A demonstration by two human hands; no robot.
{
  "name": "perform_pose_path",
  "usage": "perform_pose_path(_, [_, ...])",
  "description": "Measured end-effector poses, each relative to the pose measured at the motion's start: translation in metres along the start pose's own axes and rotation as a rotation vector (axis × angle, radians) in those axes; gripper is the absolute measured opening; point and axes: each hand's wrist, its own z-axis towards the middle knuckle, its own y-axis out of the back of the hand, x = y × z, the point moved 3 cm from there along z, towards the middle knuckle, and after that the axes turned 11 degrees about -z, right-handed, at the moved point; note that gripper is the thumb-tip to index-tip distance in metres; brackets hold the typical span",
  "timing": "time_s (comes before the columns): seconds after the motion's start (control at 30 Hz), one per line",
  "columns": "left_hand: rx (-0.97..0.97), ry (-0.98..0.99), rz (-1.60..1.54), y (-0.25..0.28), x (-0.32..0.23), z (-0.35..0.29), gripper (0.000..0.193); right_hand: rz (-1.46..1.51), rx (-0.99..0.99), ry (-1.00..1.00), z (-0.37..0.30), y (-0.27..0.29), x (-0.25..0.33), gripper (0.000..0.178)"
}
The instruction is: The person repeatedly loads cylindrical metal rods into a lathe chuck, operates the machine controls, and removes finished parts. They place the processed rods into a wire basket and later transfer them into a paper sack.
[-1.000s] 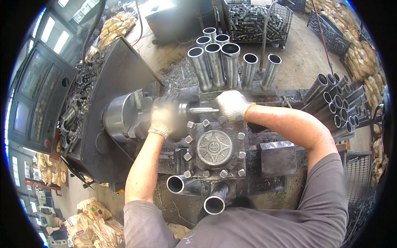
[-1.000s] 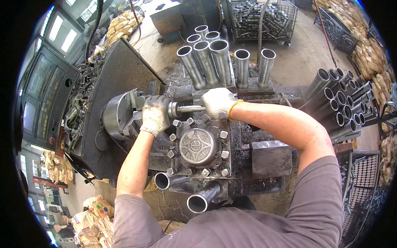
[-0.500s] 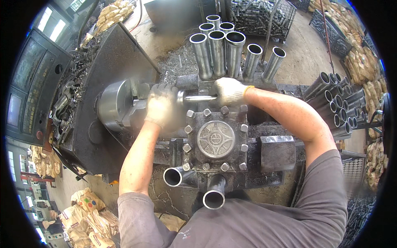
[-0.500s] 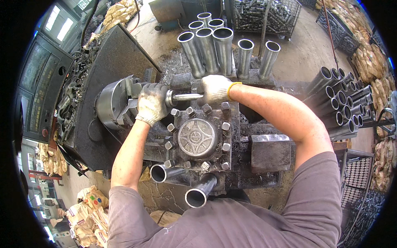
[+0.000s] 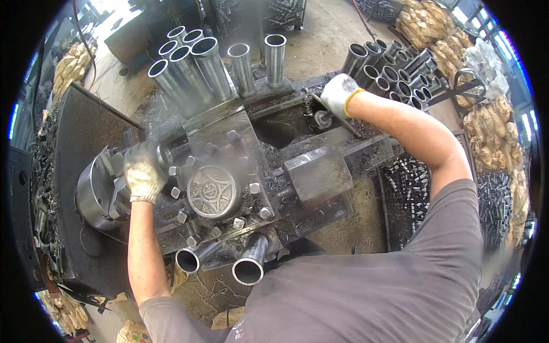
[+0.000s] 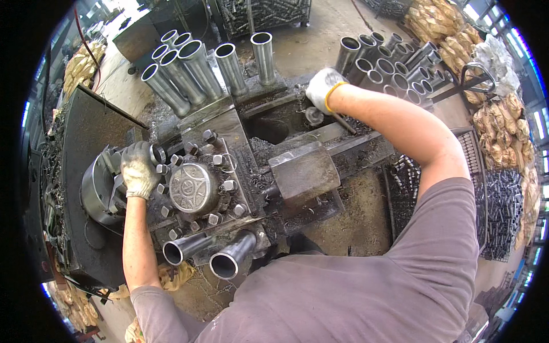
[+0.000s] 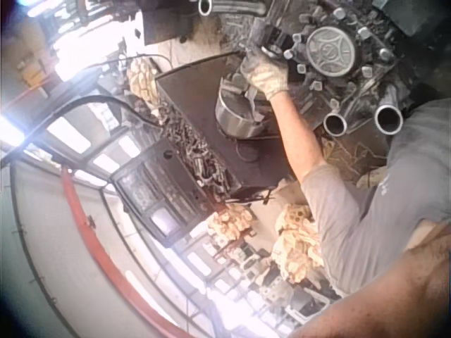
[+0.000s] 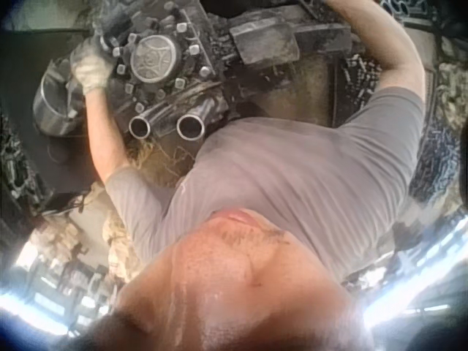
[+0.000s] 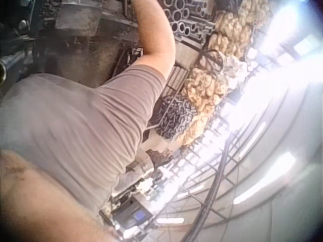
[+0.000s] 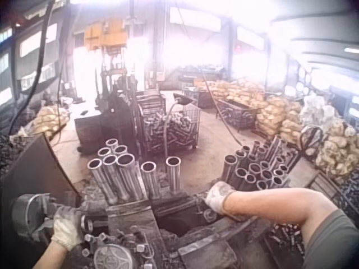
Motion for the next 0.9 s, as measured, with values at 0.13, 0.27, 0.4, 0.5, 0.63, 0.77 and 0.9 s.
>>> perform_pose_path(0.13, [-0.093, -0.264, -0.128, 0.03, -0.023, 0.012, 0.061, -0.08, 0.076, -0.048, -0.004, -0.058, 0.021, 0.025])
perform_pose_path(0.27, [-0.36, -0.05, -0.298, 0.095, 0.026, -0.048, 0.085, -0.177, 0.052, 0.072, -0.015, -0.049, 0.034, 0.031])
perform_pose_path(0.4, [-0.52, 0.188, -0.102, 0.082, 0.109, -0.086, 0.051, -0.03, 0.225, -0.085, 0.004, -0.06, 0.026, 0.037])
perform_pose_path(0.5, [-0.548, 0.254, 0.053, 0.085, 0.105, -0.09, 0.049, 0.574, -0.385, 0.114, 0.025, 0.1, 0.035, 0.049])
perform_pose_path(0.63, [-0.482, 0.286, 0.019, 0.091, 0.098, -0.085, 0.058, 0.851, -0.3, 0.481, 0.085, 0.27, 0.118, 0.083])
perform_pose_path(0.77, [-0.481, 0.356, 0.052, 0.087, 0.106, -0.091, 0.057, 0.701, -0.128, 0.675, 0.141, 0.302, 0.196, 0.066])
perform_pose_path(0.9, [-0.509, 0.362, 0.035, 0.086, 0.111, -0.094, 0.057, 1.062, 0.476, 0.784, 0.174, 0.277, 0.175, 0.057])
